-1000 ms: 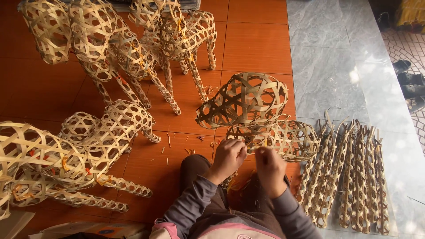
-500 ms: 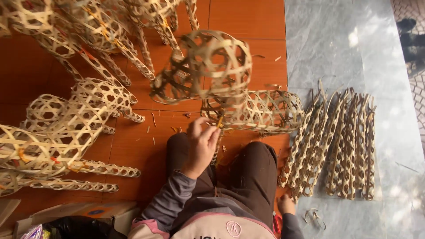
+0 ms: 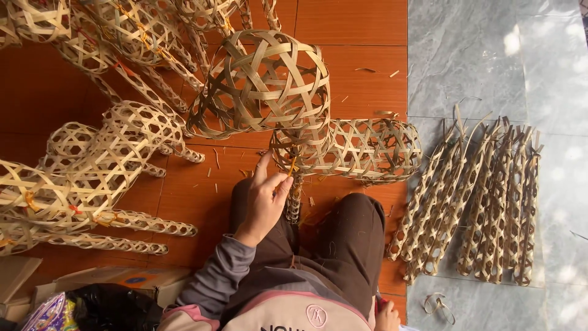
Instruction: Assembling and trimming woven bamboo animal figures
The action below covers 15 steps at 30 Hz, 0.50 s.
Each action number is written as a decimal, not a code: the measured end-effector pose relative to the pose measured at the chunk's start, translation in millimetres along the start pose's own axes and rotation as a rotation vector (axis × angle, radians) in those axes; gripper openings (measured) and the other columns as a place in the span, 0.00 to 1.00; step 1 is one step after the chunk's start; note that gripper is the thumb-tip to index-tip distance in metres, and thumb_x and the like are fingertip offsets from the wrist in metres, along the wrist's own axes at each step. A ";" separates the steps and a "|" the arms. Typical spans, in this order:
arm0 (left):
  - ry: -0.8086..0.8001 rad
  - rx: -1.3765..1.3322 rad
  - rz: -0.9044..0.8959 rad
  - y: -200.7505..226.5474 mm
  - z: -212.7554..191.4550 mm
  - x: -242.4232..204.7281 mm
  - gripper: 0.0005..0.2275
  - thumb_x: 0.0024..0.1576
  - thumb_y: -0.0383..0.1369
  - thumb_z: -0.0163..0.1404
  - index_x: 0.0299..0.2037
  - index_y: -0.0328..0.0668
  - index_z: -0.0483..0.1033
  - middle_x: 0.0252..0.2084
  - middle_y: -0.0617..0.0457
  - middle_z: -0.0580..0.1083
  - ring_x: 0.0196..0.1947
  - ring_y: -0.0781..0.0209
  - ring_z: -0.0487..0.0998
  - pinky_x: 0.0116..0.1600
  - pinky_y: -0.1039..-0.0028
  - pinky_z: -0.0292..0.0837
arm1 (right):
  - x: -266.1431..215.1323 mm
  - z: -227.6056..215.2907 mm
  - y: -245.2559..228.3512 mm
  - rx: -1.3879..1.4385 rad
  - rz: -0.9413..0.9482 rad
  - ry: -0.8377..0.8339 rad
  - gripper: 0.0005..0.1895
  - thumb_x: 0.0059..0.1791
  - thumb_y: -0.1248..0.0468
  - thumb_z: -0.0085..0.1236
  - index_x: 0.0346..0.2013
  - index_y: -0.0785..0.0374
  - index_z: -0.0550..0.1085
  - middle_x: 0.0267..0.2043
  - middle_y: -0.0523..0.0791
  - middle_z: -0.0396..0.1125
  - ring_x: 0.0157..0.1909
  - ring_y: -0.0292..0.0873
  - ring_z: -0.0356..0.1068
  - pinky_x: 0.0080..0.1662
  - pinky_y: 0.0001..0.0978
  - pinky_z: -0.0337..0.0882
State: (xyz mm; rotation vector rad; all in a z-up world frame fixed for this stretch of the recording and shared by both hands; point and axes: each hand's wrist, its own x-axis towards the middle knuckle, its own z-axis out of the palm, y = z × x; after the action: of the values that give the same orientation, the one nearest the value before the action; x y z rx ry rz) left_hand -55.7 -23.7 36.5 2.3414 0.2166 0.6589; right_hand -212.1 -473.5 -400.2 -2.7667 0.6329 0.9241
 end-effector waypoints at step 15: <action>-0.019 -0.165 0.023 -14.6 16.2 -5.2 0.09 0.60 0.32 0.48 0.33 0.32 0.74 0.52 0.38 0.66 0.54 0.46 0.72 0.57 0.64 0.69 | 26.5 29.2 39.4 0.220 -0.166 0.283 0.29 0.42 0.40 0.52 0.53 0.47 0.62 0.27 0.46 0.72 0.21 0.53 0.70 0.27 0.39 0.60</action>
State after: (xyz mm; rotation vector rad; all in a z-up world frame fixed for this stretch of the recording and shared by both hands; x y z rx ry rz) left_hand -51.5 -23.8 14.4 2.1943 0.1222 0.6404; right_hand -226.0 -509.9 -440.0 -2.7177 0.4988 0.4055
